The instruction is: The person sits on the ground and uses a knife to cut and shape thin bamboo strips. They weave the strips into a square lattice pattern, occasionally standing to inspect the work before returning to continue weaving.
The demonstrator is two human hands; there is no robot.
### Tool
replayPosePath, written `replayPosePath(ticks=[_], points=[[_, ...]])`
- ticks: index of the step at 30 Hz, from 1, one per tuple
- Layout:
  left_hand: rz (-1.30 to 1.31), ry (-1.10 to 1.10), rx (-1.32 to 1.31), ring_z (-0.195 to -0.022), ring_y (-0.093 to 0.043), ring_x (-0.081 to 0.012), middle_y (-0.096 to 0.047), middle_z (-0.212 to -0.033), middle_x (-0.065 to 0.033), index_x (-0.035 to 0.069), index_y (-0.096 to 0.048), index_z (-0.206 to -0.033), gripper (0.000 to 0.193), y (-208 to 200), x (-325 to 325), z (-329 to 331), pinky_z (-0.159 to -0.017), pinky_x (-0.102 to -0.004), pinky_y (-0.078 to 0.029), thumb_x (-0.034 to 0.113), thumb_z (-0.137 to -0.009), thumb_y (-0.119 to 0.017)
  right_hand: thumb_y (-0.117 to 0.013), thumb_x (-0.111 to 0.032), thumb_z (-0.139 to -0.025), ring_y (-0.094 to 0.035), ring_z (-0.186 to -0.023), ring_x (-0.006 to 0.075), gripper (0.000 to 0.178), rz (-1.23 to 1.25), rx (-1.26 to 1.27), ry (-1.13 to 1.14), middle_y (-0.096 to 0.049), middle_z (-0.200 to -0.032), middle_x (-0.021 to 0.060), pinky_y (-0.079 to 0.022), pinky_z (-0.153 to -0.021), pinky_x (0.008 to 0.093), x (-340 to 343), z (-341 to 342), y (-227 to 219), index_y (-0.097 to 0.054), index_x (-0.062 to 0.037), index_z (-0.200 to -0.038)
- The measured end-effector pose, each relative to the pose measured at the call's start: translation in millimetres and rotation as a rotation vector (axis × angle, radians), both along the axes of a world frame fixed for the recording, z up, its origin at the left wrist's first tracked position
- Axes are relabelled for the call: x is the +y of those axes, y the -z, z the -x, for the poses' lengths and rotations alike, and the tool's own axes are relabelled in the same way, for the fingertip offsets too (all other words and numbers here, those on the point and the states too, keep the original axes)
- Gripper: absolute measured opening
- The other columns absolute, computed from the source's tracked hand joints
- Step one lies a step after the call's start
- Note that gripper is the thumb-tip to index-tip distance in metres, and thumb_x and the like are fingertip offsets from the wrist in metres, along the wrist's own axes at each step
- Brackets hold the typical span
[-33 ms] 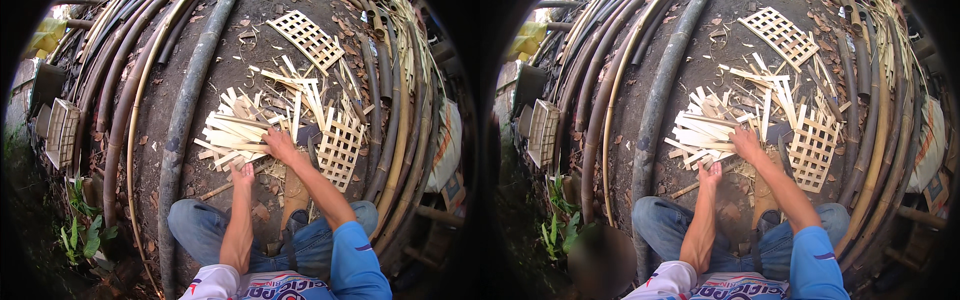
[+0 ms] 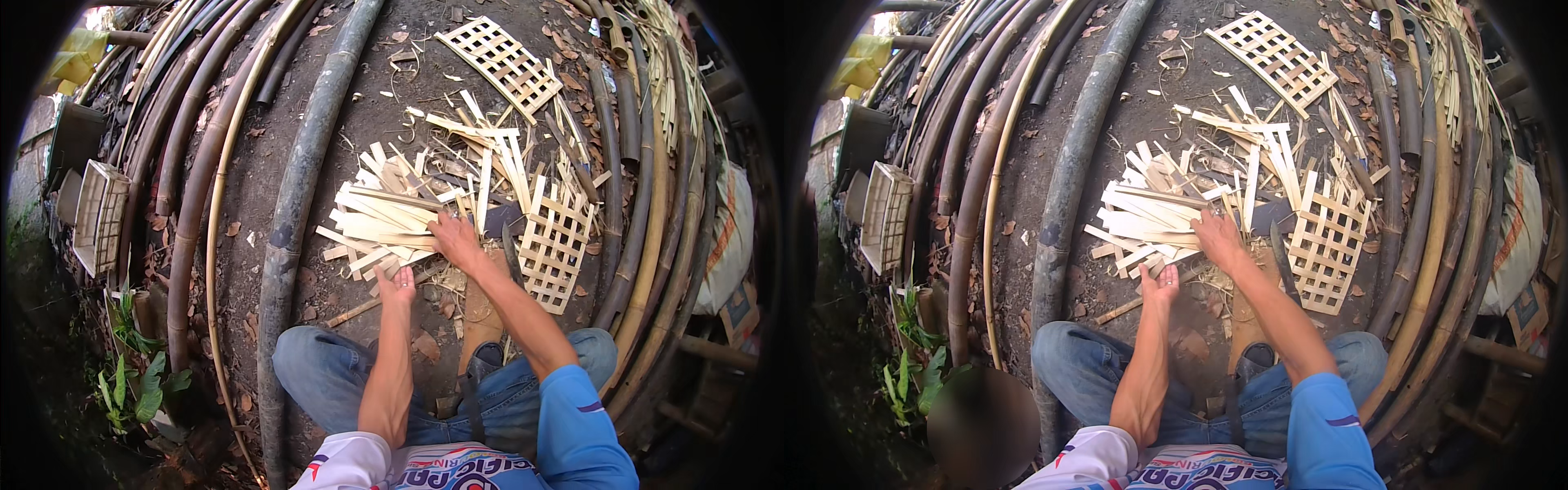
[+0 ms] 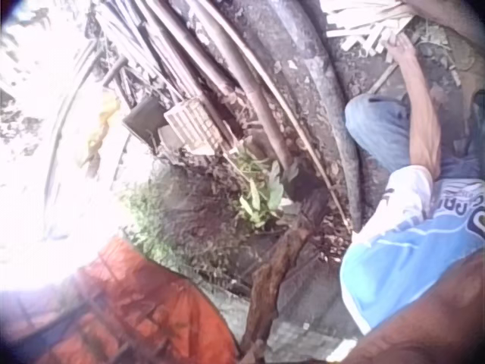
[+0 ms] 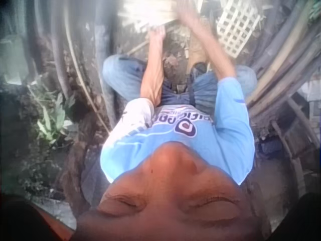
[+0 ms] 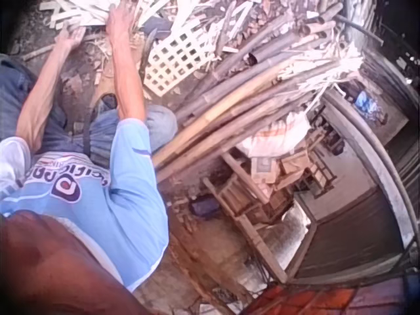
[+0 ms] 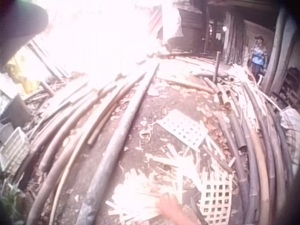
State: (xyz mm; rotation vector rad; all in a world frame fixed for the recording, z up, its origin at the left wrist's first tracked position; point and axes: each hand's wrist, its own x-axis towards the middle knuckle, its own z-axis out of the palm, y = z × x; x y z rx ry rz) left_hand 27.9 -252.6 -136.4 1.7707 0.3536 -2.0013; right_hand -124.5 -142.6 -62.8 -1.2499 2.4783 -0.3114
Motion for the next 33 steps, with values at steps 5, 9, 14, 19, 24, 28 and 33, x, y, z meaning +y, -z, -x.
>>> replayPosePath(ticks=[5,9,14,19,24,28,33], points=[[0.236,0.139,-0.195,-0.107,-0.061,-0.0273,-0.059,-0.118,-0.01,0.006,-0.056,-0.123,0.07,-18.0,0.6,13.3,-0.097,-0.0421,-0.054,0.054,-0.079,-0.08,-0.071,-0.011,-0.081,-0.065,-0.099,0.0359,0.031,0.059,-0.064,0.027,-0.06,-0.101,0.0144,-0.047,-0.09,0.0489,-3.6,-2.9,3.6,-0.057,-0.006,-0.108],[0.291,0.236,-0.101,-0.115,-0.056,-0.0348,-0.054,-0.126,-0.0182,0.002,-0.036,-0.137,0.091,-28.3,-12.2,19.0,-0.1,-0.0462,-0.05,0.053,-0.077,-0.083,-0.075,-0.02,-0.081,-0.066,-0.092,0.035,0.032,0.186,-0.206,-0.017,-0.059,-0.101,0.0144,-0.052,-0.078,0.0438,-25.3,-4.6,-8.7,-0.059,-0.0067,-0.106],[0.314,0.381,-0.18,-0.123,-0.056,-0.034,-0.056,-0.132,-0.0148,0.002,-0.041,-0.14,0.087,-44.6,-29.0,28.1,-0.108,-0.0456,-0.045,0.046,-0.079,-0.084,-0.079,-0.027,-0.082,-0.063,-0.087,0.0346,0.042,0.274,-0.097,0.477,-0.058,-0.1,0.0138,-0.053,-0.073,0.0434,-57.3,15.9,-12.1,-0.059,-0.0052,-0.112],[0.449,0.397,-0.236,-0.116,-0.061,-0.0307,-0.06,-0.126,-0.0165,-0.004,-0.041,-0.138,0.085,-58.4,-28.2,41.0,-0.107,-0.0428,-0.045,0.043,-0.081,-0.083,-0.063,-0.025,-0.095,-0.06,-0.104,0.0382,0.037,0.12,-0.114,0.608,-0.055,-0.119,0.0197,-0.046,-0.092,0.0527,-41.1,39.7,6.8,-0.057,-0.0023,-0.123],[0.355,0.413,-0.227,-0.135,-0.041,-0.0387,-0.032,-0.15,-0.0239,-0.004,-0.008,-0.151,0.118,-47.5,-39.8,46.1,-0.116,-0.0493,-0.036,0.042,-0.076,-0.086,-0.071,-0.029,-0.088,-0.058,-0.115,0.0371,0.038,-0.041,-0.319,0.616,-0.056,-0.119,0.0193,-0.034,-0.107,0.0561,-58.7,54.5,-7.0,-0.063,-0.0066,-0.118],[0.342,0.352,-0.108,-0.117,-0.059,-0.0365,-0.05,-0.138,-0.0196,-0.005,-0.029,-0.142,0.101,-25.2,-61.1,50.6,-0.102,-0.0504,-0.051,0.041,-0.074,-0.088,-0.071,-0.023,-0.082,-0.058,-0.086,0.0271,0.025,0.127,-0.316,0.542,-0.056,-0.09,0.0113,-0.045,-0.08,0.0484,-54.7,55.1,0.5,-0.057,-0.0042,-0.092],[0.33,0.298,-0.124,-0.113,-0.063,-0.0325,-0.057,-0.131,-0.017,-0.002,-0.039,-0.138,0.087,-26.1,-59.7,62.5,-0.098,-0.0499,-0.055,0.038,-0.077,-0.086,-0.066,-0.022,-0.091,-0.06,-0.072,0.0266,0.022,0.281,-0.378,0.343,-0.062,-0.079,0.0128,-0.046,-0.068,0.0426,-36.0,47.2,-13.8,-0.053,-0.0058,-0.098]])
